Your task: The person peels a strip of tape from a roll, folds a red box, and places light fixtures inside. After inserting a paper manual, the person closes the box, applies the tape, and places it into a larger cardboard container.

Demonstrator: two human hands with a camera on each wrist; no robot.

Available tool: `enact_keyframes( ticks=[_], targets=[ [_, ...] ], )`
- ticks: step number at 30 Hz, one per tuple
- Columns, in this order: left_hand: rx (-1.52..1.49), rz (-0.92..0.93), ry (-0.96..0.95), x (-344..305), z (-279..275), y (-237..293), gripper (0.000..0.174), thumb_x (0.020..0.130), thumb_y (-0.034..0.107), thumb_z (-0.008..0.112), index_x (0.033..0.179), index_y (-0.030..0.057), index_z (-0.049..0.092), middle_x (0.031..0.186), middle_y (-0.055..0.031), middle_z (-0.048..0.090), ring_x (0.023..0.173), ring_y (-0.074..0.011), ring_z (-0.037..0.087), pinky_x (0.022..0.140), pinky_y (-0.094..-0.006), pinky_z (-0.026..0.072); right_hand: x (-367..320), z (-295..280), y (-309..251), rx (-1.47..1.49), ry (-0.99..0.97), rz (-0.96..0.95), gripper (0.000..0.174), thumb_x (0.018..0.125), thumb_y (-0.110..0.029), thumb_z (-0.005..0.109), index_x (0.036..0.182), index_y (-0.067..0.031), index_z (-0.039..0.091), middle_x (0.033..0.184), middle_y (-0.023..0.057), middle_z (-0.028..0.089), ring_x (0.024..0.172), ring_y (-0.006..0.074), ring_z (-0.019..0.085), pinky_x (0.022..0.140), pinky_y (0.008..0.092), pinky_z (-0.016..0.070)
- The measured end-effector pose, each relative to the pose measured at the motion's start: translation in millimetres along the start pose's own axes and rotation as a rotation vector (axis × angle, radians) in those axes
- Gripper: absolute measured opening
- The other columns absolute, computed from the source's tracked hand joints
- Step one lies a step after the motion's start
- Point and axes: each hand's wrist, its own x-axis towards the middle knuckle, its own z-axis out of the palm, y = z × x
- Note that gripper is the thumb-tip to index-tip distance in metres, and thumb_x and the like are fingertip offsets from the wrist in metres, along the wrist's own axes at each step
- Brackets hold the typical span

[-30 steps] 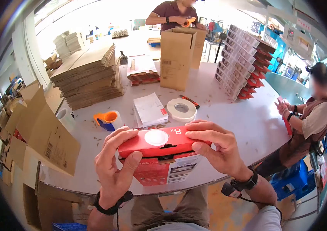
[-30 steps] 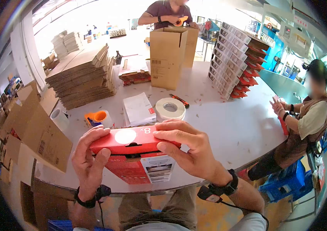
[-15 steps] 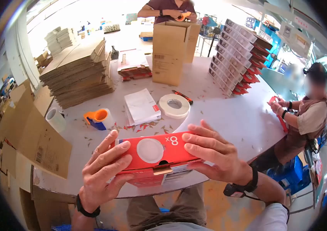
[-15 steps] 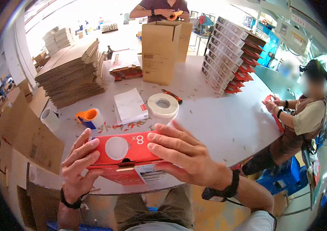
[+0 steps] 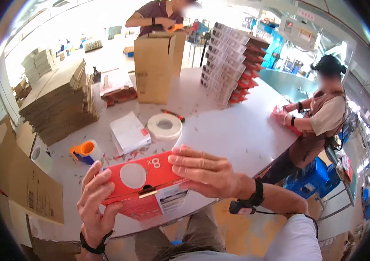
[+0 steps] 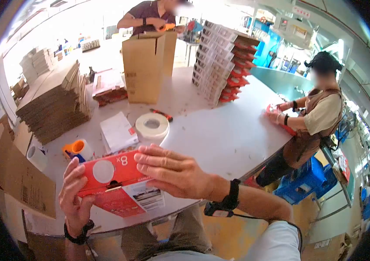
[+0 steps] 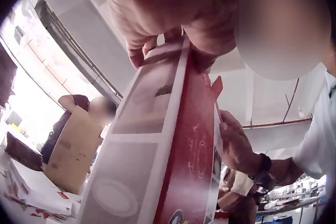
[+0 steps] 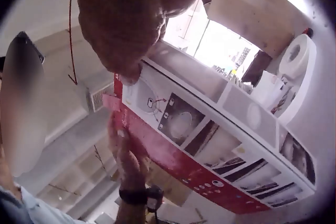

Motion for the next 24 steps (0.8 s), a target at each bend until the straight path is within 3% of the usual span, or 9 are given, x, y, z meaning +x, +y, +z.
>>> enact_keyframes(
  ticks=[3,6,9,11,14,15,18,21,24],
  targets=[
    [0.078,0.060,-0.129,5,-17,6,0.039,0.080,0.020,0.085,0.114,0.0059,0.070,0.137,-0.0146,0.067,0.139,-0.0435,0.051,0.116,-0.0554,0.0389,1,3,-6,-0.072,-0.005,-0.020,0.048,0.084,-0.014,0.083,0.128,-0.0046,0.067,0.142,0.0128,0.063,0.136,0.0311,0.057,0.116,0.0472,0.0453],
    [0.344,0.178,-0.227,36,-24,29,0.039,0.077,0.024,0.087,0.109,0.0074,0.070,0.134,-0.0121,0.068,0.136,-0.0379,0.055,0.113,-0.0531,0.0419,6,-3,-12,-0.147,-0.064,0.011,0.046,0.083,-0.016,0.084,0.126,-0.0078,0.068,0.141,0.0100,0.064,0.135,0.0284,0.058,0.118,0.0495,0.0417],
    [0.285,0.085,-0.369,51,-10,43,0.042,0.074,0.024,0.086,0.111,0.0096,0.071,0.132,-0.0071,0.069,0.130,-0.0311,0.059,0.107,-0.0488,0.0457,15,-9,-19,-0.216,-0.114,0.029,0.048,0.082,-0.019,0.086,0.125,-0.0104,0.067,0.136,0.0072,0.066,0.132,0.0264,0.059,0.121,0.0530,0.0361],
    [0.339,0.169,-0.318,47,-6,34,0.045,0.073,0.021,0.086,0.114,0.0113,0.071,0.132,-0.0048,0.069,0.126,-0.0294,0.060,0.103,-0.0467,0.0468,23,-15,-33,-0.283,-0.175,0.091,0.048,0.082,-0.022,0.086,0.124,-0.0113,0.066,0.134,0.0061,0.065,0.133,0.0267,0.057,0.121,0.0554,0.0338],
    [0.334,0.217,-0.267,40,0,28,0.051,0.071,0.020,0.087,0.119,0.0132,0.072,0.130,-0.0027,0.070,0.122,-0.0296,0.061,0.100,-0.0462,0.0480,44,-14,-60,-0.140,-0.083,0.195,0.044,0.082,-0.024,0.086,0.119,-0.0119,0.067,0.134,0.0062,0.064,0.133,0.0284,0.056,0.120,0.0543,0.0354],
    [0.324,0.218,-0.260,40,0,26,0.053,0.070,0.023,0.088,0.119,0.0127,0.072,0.129,-0.0041,0.071,0.122,-0.0301,0.062,0.101,-0.0468,0.0483,49,-11,-63,-0.138,-0.074,0.150,0.048,0.079,-0.026,0.090,0.120,-0.0109,0.069,0.132,0.0102,0.067,0.129,0.0324,0.060,0.117,0.0520,0.0391],
    [0.316,0.206,-0.239,39,0,28,0.053,0.069,0.023,0.090,0.116,0.0120,0.071,0.126,-0.0053,0.071,0.122,-0.0313,0.062,0.101,-0.0475,0.0489,61,4,-65,-0.057,-0.070,0.127,0.035,0.082,-0.023,0.088,0.109,-0.0098,0.072,0.127,0.0092,0.068,0.125,0.0320,0.061,0.114,0.0516,0.0411],
    [0.278,0.173,-0.220,39,1,30,0.048,0.070,0.021,0.088,0.114,0.0124,0.070,0.125,-0.0043,0.070,0.120,-0.0309,0.062,0.101,-0.0475,0.0484,64,10,-61,-0.105,-0.059,0.034,0.024,0.085,-0.019,0.084,0.100,-0.0083,0.069,0.118,0.0081,0.067,0.117,0.0316,0.061,0.103,0.0494,0.0469],
    [0.240,0.137,-0.204,39,0,36,0.042,0.075,0.019,0.084,0.113,0.0133,0.069,0.124,-0.0024,0.069,0.118,-0.0293,0.060,0.101,-0.0470,0.0470,66,14,-69,-0.038,-0.063,0.192,0.017,0.086,-0.014,0.082,0.089,-0.0068,0.066,0.111,0.0078,0.066,0.108,0.0311,0.063,0.094,0.0443,0.0514]
  ],
)
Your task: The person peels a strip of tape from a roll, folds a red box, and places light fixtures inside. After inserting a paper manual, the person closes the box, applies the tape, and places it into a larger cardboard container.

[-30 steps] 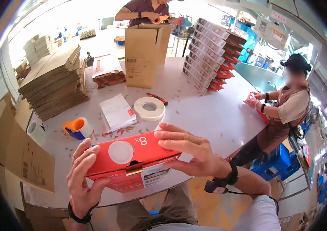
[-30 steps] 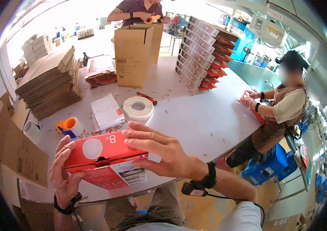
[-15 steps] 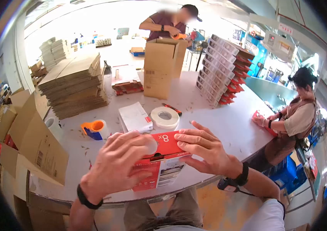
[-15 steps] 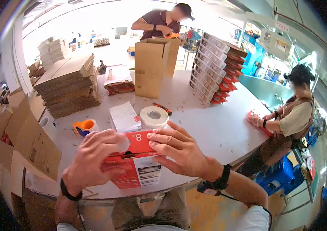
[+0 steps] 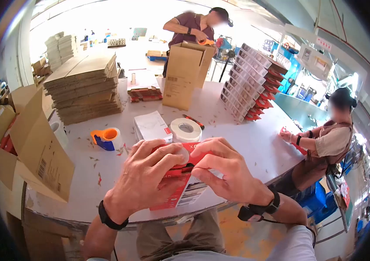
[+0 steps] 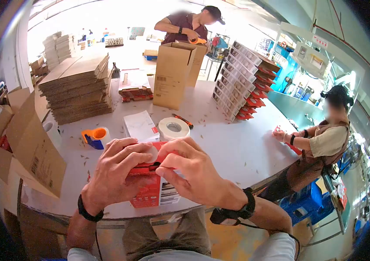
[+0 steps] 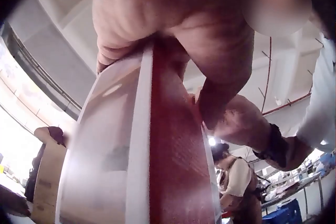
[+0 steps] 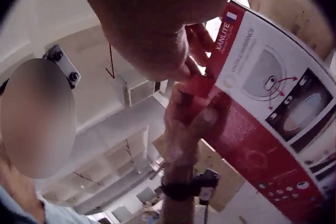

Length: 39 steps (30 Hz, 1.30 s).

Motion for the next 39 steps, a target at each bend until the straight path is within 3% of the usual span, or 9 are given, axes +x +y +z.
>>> enact_keyframes(
  ticks=[6,12,15,21,27,30,33,36,39],
  targets=[
    [-0.037,-0.006,0.020,-1,0,1,0.039,0.078,0.021,0.084,0.113,0.0129,0.069,0.123,-0.0037,0.069,0.118,-0.0305,0.060,0.101,-0.0470,0.0462,11,-2,-13,-0.040,-0.026,0.205,0.016,0.083,-0.010,0.084,0.088,-0.0051,0.069,0.099,0.0078,0.067,0.092,0.0277,0.064,0.078,0.0384,0.0539],
    [-0.014,0.005,0.042,-2,2,0,0.042,0.073,0.021,0.084,0.111,0.0096,0.071,0.122,-0.0081,0.072,0.117,-0.0349,0.063,0.100,-0.0488,0.0491,4,8,-1,-0.059,0.058,-0.017,0.016,0.085,-0.011,0.082,0.087,-0.0072,0.066,0.096,0.0072,0.065,0.091,0.0281,0.064,0.079,0.0393,0.0554],
    [-0.005,0.009,0.055,-2,4,-1,0.040,0.074,0.019,0.083,0.112,0.0099,0.072,0.122,-0.0082,0.072,0.116,-0.0347,0.064,0.100,-0.0484,0.0495,1,9,3,-0.097,0.069,-0.127,0.021,0.076,-0.004,0.087,0.090,-0.0048,0.070,0.095,0.0078,0.068,0.093,0.0284,0.067,0.082,0.0397,0.0582],
    [-0.015,0.005,0.056,-1,4,-2,0.040,0.074,0.020,0.084,0.112,0.0102,0.072,0.121,-0.0086,0.073,0.115,-0.0354,0.064,0.100,-0.0483,0.0503,6,1,6,-0.136,-0.048,-0.262,0.024,0.074,-0.004,0.087,0.091,-0.0039,0.069,0.101,0.0084,0.066,0.096,0.0295,0.067,0.086,0.0411,0.0597],
    [-0.016,0.011,0.063,-2,5,-3,0.042,0.073,0.021,0.086,0.111,0.0100,0.072,0.121,-0.0085,0.073,0.115,-0.0352,0.064,0.098,-0.0477,0.0506,18,-10,-2,-0.344,-0.237,-0.387,0.024,0.071,-0.004,0.078,0.093,-0.0047,0.067,0.102,0.0075,0.062,0.100,0.0279,0.066,0.076,0.0359,0.0618],
    [-0.017,0.006,0.068,-2,6,-4,0.043,0.071,0.020,0.088,0.110,0.0098,0.071,0.121,-0.0084,0.073,0.115,-0.0350,0.064,0.097,-0.0473,0.0507,11,-4,-2,-0.422,-0.166,-0.412,0.023,0.070,-0.005,0.074,0.092,-0.0047,0.066,0.103,0.0069,0.061,0.102,0.0263,0.066,0.072,0.0336,0.0617],
    [-0.017,-0.003,0.072,-2,6,-4,0.044,0.070,0.018,0.088,0.110,0.0096,0.071,0.121,-0.0084,0.073,0.115,-0.0348,0.064,0.097,-0.0470,0.0508,4,2,-1,-0.542,-0.091,-0.446,0.023,0.066,-0.014,0.070,0.085,-0.0070,0.058,0.103,0.0067,0.059,0.107,0.0242,0.063,0.079,0.0344,0.0615],
    [-0.028,-0.006,0.078,-3,8,-5,0.044,0.070,0.019,0.089,0.110,0.0094,0.072,0.120,-0.0083,0.073,0.115,-0.0346,0.064,0.097,-0.0472,0.0508,8,-1,-2,-0.469,-0.117,-0.412,0.022,0.071,-0.006,0.075,0.090,-0.0047,0.066,0.100,0.0065,0.061,0.101,0.0255,0.066,0.071,0.0339,0.0605],
    [-0.055,0.000,0.097,-4,9,-4,0.044,0.070,0.021,0.089,0.109,0.0095,0.074,0.119,-0.0084,0.074,0.114,-0.0345,0.065,0.098,-0.0474,0.0509,18,-11,-2,-0.282,-0.235,-0.312,0.020,0.074,-0.006,0.076,0.092,-0.0048,0.067,0.101,0.0062,0.062,0.098,0.0259,0.066,0.072,0.0343,0.0594]
  ],
)
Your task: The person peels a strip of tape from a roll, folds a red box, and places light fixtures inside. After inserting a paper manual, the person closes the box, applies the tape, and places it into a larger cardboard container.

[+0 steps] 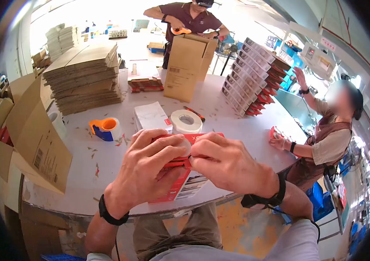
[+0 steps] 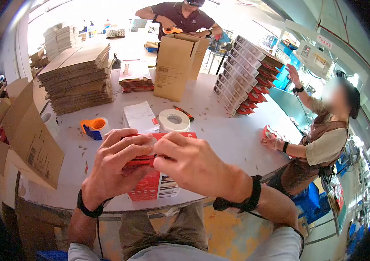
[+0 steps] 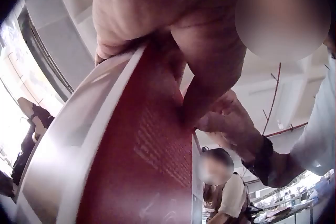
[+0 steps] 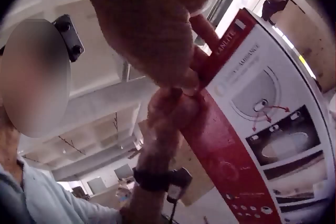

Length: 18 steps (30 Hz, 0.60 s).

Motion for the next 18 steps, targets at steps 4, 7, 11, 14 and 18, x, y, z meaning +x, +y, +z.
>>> enact_keyframes(
  ticks=[4,7,11,14,18],
  targets=[
    [-0.014,-0.006,0.019,1,-2,3,0.039,0.070,0.019,0.088,0.106,0.0099,0.075,0.116,-0.0056,0.074,0.112,-0.0310,0.065,0.096,-0.0458,0.0505,1,-1,8,0.107,-0.039,0.073,0.021,0.078,-0.008,0.081,0.095,-0.0049,0.068,0.104,0.0068,0.064,0.098,0.0274,0.066,0.079,0.0366,0.0585],
    [-0.001,-0.001,0.052,2,3,-1,0.040,0.070,0.023,0.089,0.106,0.0108,0.077,0.116,-0.0059,0.075,0.112,-0.0314,0.066,0.097,-0.0460,0.0510,-10,5,13,0.237,0.054,0.130,0.026,0.081,-0.012,0.085,0.103,-0.0057,0.071,0.111,0.0088,0.067,0.103,0.0280,0.067,0.087,0.0380,0.0574],
    [0.024,-0.013,0.040,2,3,-1,0.042,0.069,0.027,0.090,0.106,0.0115,0.078,0.115,-0.0060,0.076,0.111,-0.0315,0.067,0.097,-0.0456,0.0517,-24,-2,25,0.387,0.159,0.229,0.048,0.080,-0.023,0.090,0.122,-0.0073,0.071,0.130,0.0144,0.065,0.123,0.0324,0.061,0.103,0.0459,0.0505],
    [-0.002,-0.038,0.056,3,5,-2,0.036,0.071,0.024,0.090,0.104,0.0135,0.078,0.114,-0.0020,0.075,0.110,-0.0273,0.065,0.096,-0.0444,0.0493,-27,-3,35,0.290,0.156,0.176,0.049,0.077,-0.025,0.091,0.121,-0.0111,0.072,0.139,0.0156,0.059,0.132,0.0367,0.054,0.109,0.0524,0.0453],
    [0.003,-0.055,0.047,1,6,0,0.037,0.070,0.024,0.091,0.103,0.0142,0.078,0.114,-0.0019,0.076,0.111,-0.0270,0.065,0.096,-0.0455,0.0489,-31,13,25,0.258,0.227,0.086,0.044,0.074,-0.019,0.092,0.114,-0.0142,0.075,0.133,0.0130,0.061,0.126,0.0351,0.057,0.108,0.0497,0.0477]
  ],
)
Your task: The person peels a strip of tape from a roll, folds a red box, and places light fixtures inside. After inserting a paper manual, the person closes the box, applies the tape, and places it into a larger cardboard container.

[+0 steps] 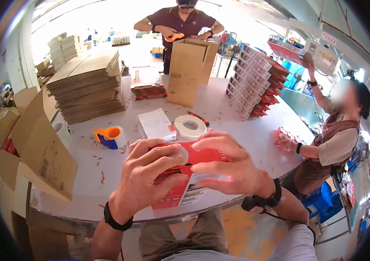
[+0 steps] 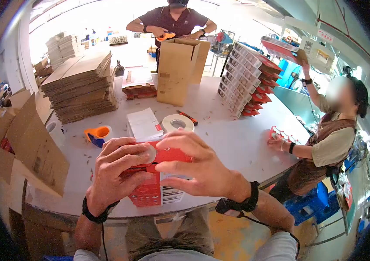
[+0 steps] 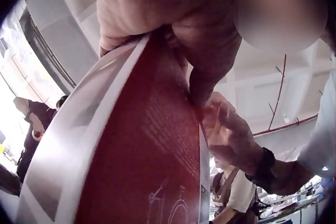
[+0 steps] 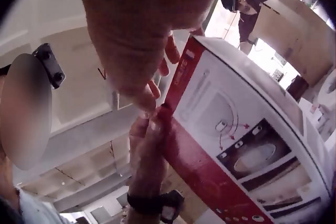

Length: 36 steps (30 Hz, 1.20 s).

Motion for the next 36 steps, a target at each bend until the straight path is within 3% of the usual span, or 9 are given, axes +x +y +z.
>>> enact_keyframes(
  ticks=[6,9,12,15,16,19,22,28,36],
  targets=[
    [0.013,-0.023,0.009,4,1,1,0.033,0.070,0.022,0.091,0.099,0.0133,0.079,0.110,-0.0016,0.077,0.108,-0.0271,0.067,0.096,-0.0436,0.0493,-3,24,-5,-0.019,0.066,0.058,0.029,0.077,-0.003,0.085,0.103,-0.0096,0.074,0.114,0.0102,0.066,0.105,0.0293,0.067,0.102,0.0398,0.0530],
    [0.015,-0.012,0.018,8,3,2,0.030,0.069,0.019,0.091,0.096,0.0125,0.078,0.108,-0.0017,0.077,0.106,-0.0270,0.067,0.095,-0.0432,0.0496,3,6,6,0.105,-0.123,0.025,0.043,0.080,-0.014,0.087,0.118,-0.0080,0.070,0.121,0.0134,0.064,0.114,0.0316,0.064,0.104,0.0420,0.0508],
    [0.012,-0.022,0.031,7,2,7,0.029,0.069,0.017,0.090,0.094,0.0120,0.078,0.108,-0.0020,0.077,0.105,-0.0266,0.068,0.093,-0.0434,0.0499,18,-18,2,0.069,-0.015,0.142,0.069,0.080,-0.032,0.089,0.137,-0.0077,0.059,0.131,0.0169,0.060,0.123,0.0355,0.058,0.106,0.0465,0.0475],
    [0.037,-0.033,0.001,11,1,12,0.027,0.070,0.017,0.089,0.092,0.0104,0.077,0.107,-0.0036,0.077,0.103,-0.0270,0.068,0.092,-0.0431,0.0513,5,-4,27,-0.032,-0.224,0.133,0.084,0.082,-0.049,0.083,0.145,-0.0044,0.049,0.128,0.0198,0.059,0.119,0.0407,0.057,0.107,0.0545,0.0425],
    [0.058,-0.028,-0.015,13,0,14,0.027,0.070,0.018,0.090,0.092,0.0091,0.077,0.107,-0.0049,0.077,0.102,-0.0276,0.068,0.092,-0.0427,0.0524,3,1,25,0.047,-0.268,0.208,0.083,0.081,-0.046,0.084,0.145,-0.0048,0.051,0.131,0.0237,0.057,0.116,0.0430,0.058,0.106,0.0541,0.0435],
    [0.115,-0.003,-0.025,15,2,16,0.028,0.070,0.020,0.091,0.091,0.0080,0.076,0.106,-0.0062,0.077,0.100,-0.0277,0.069,0.090,-0.0417,0.0532,1,5,15,-0.013,-0.277,0.298,0.081,0.081,-0.044,0.084,0.145,-0.0076,0.051,0.131,0.0239,0.057,0.116,0.0441,0.057,0.104,0.0536,0.0446],
    [0.069,-0.013,-0.044,16,1,15,0.028,0.068,0.016,0.090,0.090,0.0103,0.073,0.103,-0.0016,0.075,0.098,-0.0258,0.066,0.091,-0.0422,0.0509,1,7,16,0.026,-0.195,0.264,0.077,0.080,-0.037,0.086,0.146,-0.0124,0.052,0.130,0.0199,0.058,0.117,0.0440,0.057,0.103,0.0530,0.0464],
    [0.056,-0.040,-0.093,17,-2,12,0.036,0.066,0.016,0.091,0.095,0.0113,0.070,0.109,0.0009,0.073,0.102,-0.0252,0.064,0.093,-0.0414,0.0489,0,11,5,-0.107,0.106,-0.085,0.041,0.078,-0.015,0.083,0.117,-0.0160,0.069,0.124,0.0105,0.059,0.121,0.0376,0.058,0.101,0.0499,0.0489],
    [0.087,-0.056,-0.099,15,0,7,0.040,0.063,0.018,0.092,0.096,0.0106,0.070,0.113,-0.0020,0.073,0.103,-0.0269,0.064,0.093,-0.0413,0.0485,2,22,-3,-0.021,0.103,0.023,0.024,0.077,-0.007,0.078,0.098,-0.0111,0.066,0.109,0.0081,0.058,0.113,0.0333,0.060,0.093,0.0475,0.0522]
  ],
)
